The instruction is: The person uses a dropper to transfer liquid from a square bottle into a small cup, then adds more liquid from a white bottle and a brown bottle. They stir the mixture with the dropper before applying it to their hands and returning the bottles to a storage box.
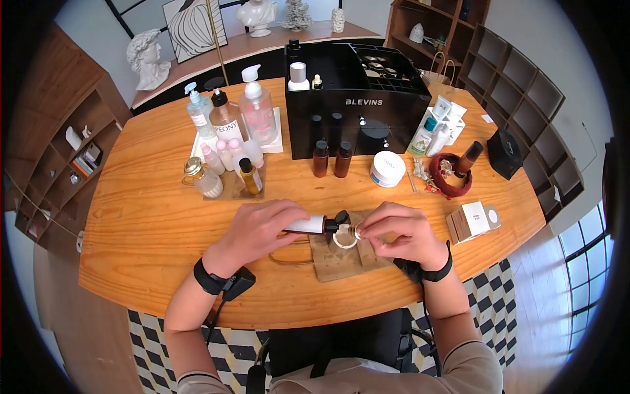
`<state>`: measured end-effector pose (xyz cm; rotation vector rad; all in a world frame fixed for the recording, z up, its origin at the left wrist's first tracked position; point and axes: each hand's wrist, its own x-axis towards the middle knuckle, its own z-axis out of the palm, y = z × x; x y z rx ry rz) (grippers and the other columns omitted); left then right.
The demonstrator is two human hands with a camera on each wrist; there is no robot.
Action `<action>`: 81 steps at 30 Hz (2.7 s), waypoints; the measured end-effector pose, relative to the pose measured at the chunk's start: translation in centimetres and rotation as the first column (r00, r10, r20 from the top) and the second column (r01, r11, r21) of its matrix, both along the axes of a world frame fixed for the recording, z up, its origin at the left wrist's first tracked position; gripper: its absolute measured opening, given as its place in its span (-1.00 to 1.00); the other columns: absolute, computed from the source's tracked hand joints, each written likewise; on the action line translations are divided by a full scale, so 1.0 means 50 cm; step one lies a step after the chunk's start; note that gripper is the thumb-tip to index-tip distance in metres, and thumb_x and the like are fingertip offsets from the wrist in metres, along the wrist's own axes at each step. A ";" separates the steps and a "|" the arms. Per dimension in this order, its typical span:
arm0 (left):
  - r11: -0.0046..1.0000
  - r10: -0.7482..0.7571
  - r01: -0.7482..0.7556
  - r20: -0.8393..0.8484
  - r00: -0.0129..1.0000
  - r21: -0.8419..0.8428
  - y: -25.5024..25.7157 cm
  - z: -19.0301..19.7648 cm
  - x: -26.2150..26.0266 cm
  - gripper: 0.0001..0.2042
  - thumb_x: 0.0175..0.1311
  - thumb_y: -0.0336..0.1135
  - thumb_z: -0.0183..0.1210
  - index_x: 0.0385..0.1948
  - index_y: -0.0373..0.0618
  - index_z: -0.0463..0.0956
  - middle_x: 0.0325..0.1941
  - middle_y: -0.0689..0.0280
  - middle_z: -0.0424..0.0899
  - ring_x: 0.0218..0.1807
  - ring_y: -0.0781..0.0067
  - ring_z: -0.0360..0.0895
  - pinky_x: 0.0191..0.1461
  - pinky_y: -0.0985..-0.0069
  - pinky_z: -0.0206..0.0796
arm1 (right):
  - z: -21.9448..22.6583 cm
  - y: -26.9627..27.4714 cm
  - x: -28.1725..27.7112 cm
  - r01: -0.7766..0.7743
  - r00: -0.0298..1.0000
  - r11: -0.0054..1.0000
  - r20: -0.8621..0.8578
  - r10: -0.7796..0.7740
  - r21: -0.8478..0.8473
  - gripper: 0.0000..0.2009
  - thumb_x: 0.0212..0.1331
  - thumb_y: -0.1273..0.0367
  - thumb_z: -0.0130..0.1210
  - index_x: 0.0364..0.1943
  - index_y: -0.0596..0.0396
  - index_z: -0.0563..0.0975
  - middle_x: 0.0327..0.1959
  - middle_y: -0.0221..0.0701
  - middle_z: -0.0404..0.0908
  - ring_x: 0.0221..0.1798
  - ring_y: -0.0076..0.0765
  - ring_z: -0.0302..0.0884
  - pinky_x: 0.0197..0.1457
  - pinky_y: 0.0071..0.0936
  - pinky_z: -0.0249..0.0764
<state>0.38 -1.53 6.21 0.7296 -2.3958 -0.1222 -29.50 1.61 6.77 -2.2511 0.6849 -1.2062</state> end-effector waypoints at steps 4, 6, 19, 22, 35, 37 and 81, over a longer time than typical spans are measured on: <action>1.000 -0.018 0.018 0.001 1.000 -0.011 -0.001 0.003 -0.004 -0.63 -0.04 -0.39 0.46 -0.14 -0.03 0.60 -0.15 0.35 0.70 -0.20 0.28 0.67 -0.23 0.44 0.52 | -0.003 -0.004 0.003 -0.029 0.998 0.999 -0.054 0.031 0.040 -0.76 -0.10 0.69 0.28 -0.29 0.18 0.69 -0.25 -0.31 0.67 -0.22 -0.29 0.65 -0.15 -0.45 0.58; 0.999 -0.040 0.040 0.021 0.999 -0.009 -0.001 0.002 -0.004 -0.63 -0.06 -0.39 0.48 -0.15 -0.06 0.62 -0.14 0.33 0.72 -0.20 0.27 0.68 -0.21 0.44 0.55 | 0.005 -0.003 -0.001 -0.031 0.998 0.997 -0.047 0.034 0.074 -0.78 -0.08 0.67 0.28 -0.30 0.17 0.68 -0.27 -0.32 0.67 -0.24 -0.30 0.64 -0.18 -0.47 0.57; 1.000 0.005 -0.005 -0.010 1.000 0.027 0.003 -0.001 -0.013 -0.67 -0.03 -0.41 0.48 -0.19 -0.09 0.61 -0.11 0.29 0.72 -0.17 0.22 0.69 -0.18 0.43 0.57 | 0.004 -0.008 -0.011 0.099 0.992 0.994 0.069 -0.102 0.054 -0.79 -0.05 0.66 0.27 -0.28 0.19 0.67 -0.27 -0.33 0.67 -0.25 -0.35 0.63 -0.18 -0.49 0.57; 1.000 -0.010 0.010 -0.018 1.000 0.017 -0.001 -0.001 -0.009 -0.66 -0.02 -0.41 0.47 -0.17 -0.09 0.61 -0.11 0.29 0.72 -0.16 0.23 0.69 -0.18 0.43 0.57 | -0.008 -0.015 -0.002 0.054 0.996 0.998 0.063 -0.055 0.024 -0.80 -0.05 0.66 0.28 -0.29 0.19 0.67 -0.25 -0.33 0.67 -0.23 -0.34 0.64 -0.17 -0.49 0.57; 1.000 -0.004 0.005 0.010 1.000 -0.007 0.003 0.000 -0.010 -0.66 -0.03 -0.40 0.48 -0.17 -0.05 0.63 -0.11 0.33 0.72 -0.16 0.25 0.69 -0.19 0.42 0.56 | -0.013 -0.011 0.001 0.032 0.999 0.999 0.041 -0.034 0.038 -0.78 -0.10 0.67 0.32 -0.32 0.16 0.69 -0.28 -0.33 0.70 -0.27 -0.38 0.68 -0.21 -0.52 0.59; 1.000 0.000 0.000 -0.012 1.000 -0.005 0.003 0.000 -0.012 -0.66 -0.03 -0.40 0.48 -0.16 -0.04 0.63 -0.11 0.32 0.72 -0.16 0.25 0.69 -0.19 0.42 0.56 | -0.008 -0.009 0.002 0.042 0.997 0.999 0.058 -0.042 0.003 -0.78 -0.10 0.67 0.32 -0.32 0.16 0.69 -0.27 -0.33 0.70 -0.26 -0.37 0.68 -0.21 -0.51 0.59; 0.999 -0.050 0.049 -0.053 0.997 -0.017 -0.012 -0.011 -0.002 -0.67 -0.02 -0.41 0.42 -0.15 0.04 0.62 -0.16 0.39 0.69 -0.20 0.31 0.67 -0.25 0.44 0.52 | -0.019 -0.020 -0.003 0.059 0.995 0.960 -0.091 -0.035 0.274 -0.77 -0.03 0.61 0.32 -0.23 0.13 0.65 -0.25 -0.37 0.70 -0.24 -0.38 0.63 -0.19 -0.52 0.51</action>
